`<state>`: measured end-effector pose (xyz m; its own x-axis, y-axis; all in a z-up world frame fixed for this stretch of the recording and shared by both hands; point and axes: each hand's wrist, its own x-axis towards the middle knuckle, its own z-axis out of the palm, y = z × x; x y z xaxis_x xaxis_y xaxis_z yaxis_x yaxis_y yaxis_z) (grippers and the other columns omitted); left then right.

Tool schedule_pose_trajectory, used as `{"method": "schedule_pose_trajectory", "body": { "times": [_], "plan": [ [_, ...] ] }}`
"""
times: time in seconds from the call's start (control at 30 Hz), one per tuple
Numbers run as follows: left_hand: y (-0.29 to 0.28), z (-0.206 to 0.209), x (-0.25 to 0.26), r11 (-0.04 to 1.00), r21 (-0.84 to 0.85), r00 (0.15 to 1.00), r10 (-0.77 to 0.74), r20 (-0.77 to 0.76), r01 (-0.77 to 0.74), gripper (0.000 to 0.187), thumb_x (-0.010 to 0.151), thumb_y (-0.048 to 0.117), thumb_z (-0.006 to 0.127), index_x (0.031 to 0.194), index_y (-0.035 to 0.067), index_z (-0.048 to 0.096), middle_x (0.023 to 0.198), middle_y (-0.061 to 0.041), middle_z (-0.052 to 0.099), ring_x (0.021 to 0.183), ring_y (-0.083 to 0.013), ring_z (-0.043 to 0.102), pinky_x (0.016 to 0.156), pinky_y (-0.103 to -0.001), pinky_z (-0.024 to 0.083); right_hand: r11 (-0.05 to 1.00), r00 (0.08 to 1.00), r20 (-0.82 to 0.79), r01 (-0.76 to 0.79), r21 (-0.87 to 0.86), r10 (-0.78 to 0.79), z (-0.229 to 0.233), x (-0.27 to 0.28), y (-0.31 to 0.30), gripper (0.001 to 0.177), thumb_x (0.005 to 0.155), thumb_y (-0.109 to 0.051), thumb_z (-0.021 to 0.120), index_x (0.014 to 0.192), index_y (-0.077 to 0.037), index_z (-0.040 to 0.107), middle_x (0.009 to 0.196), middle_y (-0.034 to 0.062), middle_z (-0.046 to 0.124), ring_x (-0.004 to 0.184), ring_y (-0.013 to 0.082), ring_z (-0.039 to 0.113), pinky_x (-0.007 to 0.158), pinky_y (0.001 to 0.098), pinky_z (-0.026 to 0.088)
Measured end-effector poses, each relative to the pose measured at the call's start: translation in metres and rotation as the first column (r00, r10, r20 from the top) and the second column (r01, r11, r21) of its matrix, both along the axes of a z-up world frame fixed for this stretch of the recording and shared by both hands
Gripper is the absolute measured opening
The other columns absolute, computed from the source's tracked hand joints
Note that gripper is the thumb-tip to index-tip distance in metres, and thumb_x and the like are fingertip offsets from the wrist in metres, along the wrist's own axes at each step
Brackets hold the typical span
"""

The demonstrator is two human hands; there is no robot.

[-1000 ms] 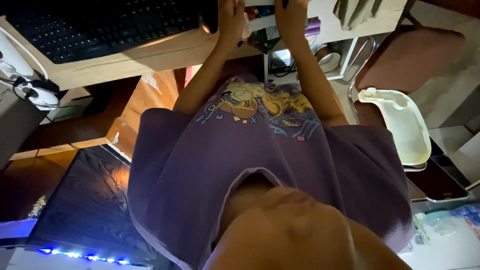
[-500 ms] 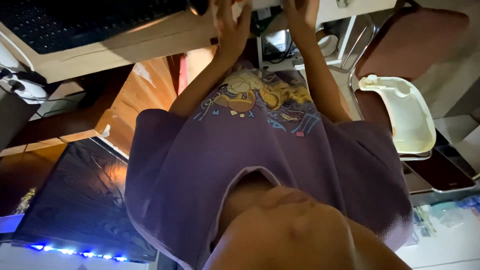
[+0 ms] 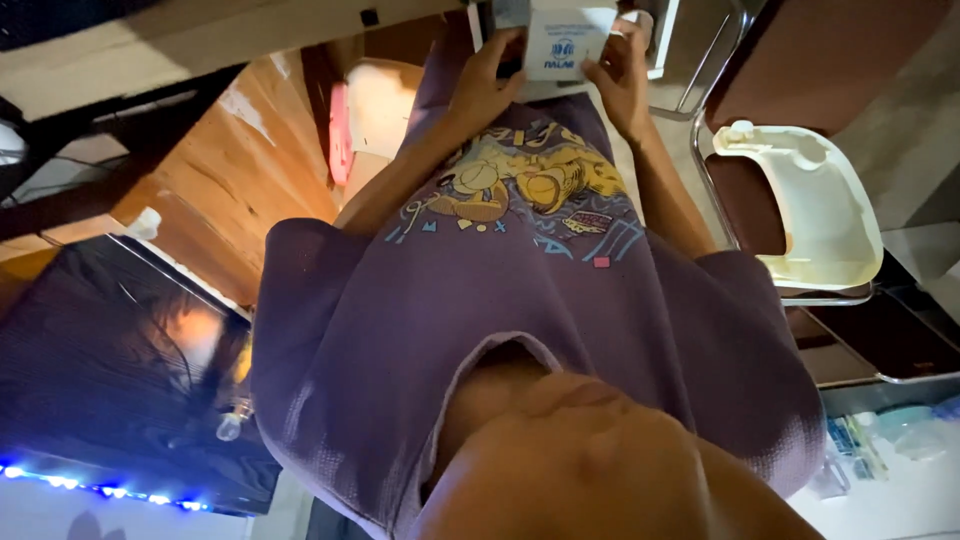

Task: The person is assembling or repairing small electronic components, specifically a circuit board and its plastic housing on a desk.

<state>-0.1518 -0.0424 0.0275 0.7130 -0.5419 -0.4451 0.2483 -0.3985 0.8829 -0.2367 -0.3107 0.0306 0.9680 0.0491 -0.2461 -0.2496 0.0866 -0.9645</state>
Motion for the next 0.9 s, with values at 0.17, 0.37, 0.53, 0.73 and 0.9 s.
{"method": "schedule_pose_trajectory", "body": {
  "times": [0.17, 0.37, 0.53, 0.73, 0.9],
  "plan": [
    [-0.004, -0.099, -0.045, 0.955, 0.264, 0.895, -0.001, 0.446, -0.131, 0.069, 0.092, 0.017, 0.077, 0.151, 0.009, 0.042, 0.151, -0.023, 0.046, 0.143, -0.0454, 0.039, 0.122, -0.056, 0.031, 0.993, 0.997, -0.062, -0.044, -0.114, 0.037, -0.041, -0.002, -0.014, 0.054, 0.109, 0.010, 0.064, 0.153, -0.008, 0.038, 0.135, 0.0201, 0.067, 0.120, 0.0272, 0.069, 0.100, 0.0398, 0.059],
    [-0.020, -0.111, -0.045, 0.761, 0.525, 0.841, 0.050, 0.539, -0.382, 0.084, 0.083, 0.018, 0.075, 0.144, -0.016, 0.029, 0.147, -0.037, 0.031, 0.134, -0.0573, 0.029, 0.116, -0.058, 0.024, 0.944, 0.992, -0.125, -0.034, -0.329, -0.008, -0.131, -0.017, -0.018, 0.052, 0.106, 0.000, 0.072, 0.150, -0.009, 0.045, 0.111, 0.0129, 0.073, 0.092, 0.0204, 0.068, 0.079, 0.0359, 0.057],
    [-0.020, -0.139, -0.050, 0.740, 0.529, 0.853, 0.115, 0.509, -0.415, 0.056, 0.090, 0.000, 0.064, 0.142, -0.002, 0.042, 0.145, -0.029, 0.042, 0.140, -0.0482, 0.041, 0.125, -0.051, 0.036, 0.923, 0.994, 0.074, -0.047, -0.381, 0.082, -0.162, -0.016, -0.019, 0.056, 0.110, 0.004, 0.071, 0.157, -0.012, 0.044, 0.106, 0.0148, 0.073, 0.091, 0.0228, 0.068, 0.080, 0.0382, 0.056],
    [-0.022, -0.115, -0.052, 0.741, 0.468, 0.807, 0.168, 0.566, -0.482, 0.064, 0.072, -0.011, 0.060, 0.133, 0.000, 0.043, 0.130, -0.029, 0.049, 0.118, -0.0491, 0.049, 0.102, -0.052, 0.049, 0.817, 0.963, -0.236, -0.242, -0.524, 0.133, -0.130, -0.009, -0.019, 0.072, 0.108, -0.004, 0.065, 0.164, -0.005, 0.020, 0.095, 0.0141, 0.068, 0.070, 0.0204, 0.064, 0.061, 0.0339, 0.054],
    [-0.025, -0.126, -0.059, 0.736, 0.446, 0.765, 0.149, 0.627, -0.509, 0.064, 0.074, -0.010, 0.059, 0.135, 0.000, 0.042, 0.128, -0.028, 0.050, 0.117, -0.0496, 0.049, 0.104, -0.051, 0.047, 0.669, 0.951, -0.274, -0.298, -0.681, 0.144, -0.118, -0.002, -0.038, 0.045, 0.115, -0.007, 0.067, 0.153, -0.004, 0.043, 0.089, 0.0163, 0.067, 0.074, 0.0287, 0.066, 0.067, 0.0450, 0.053]
  ]
}}
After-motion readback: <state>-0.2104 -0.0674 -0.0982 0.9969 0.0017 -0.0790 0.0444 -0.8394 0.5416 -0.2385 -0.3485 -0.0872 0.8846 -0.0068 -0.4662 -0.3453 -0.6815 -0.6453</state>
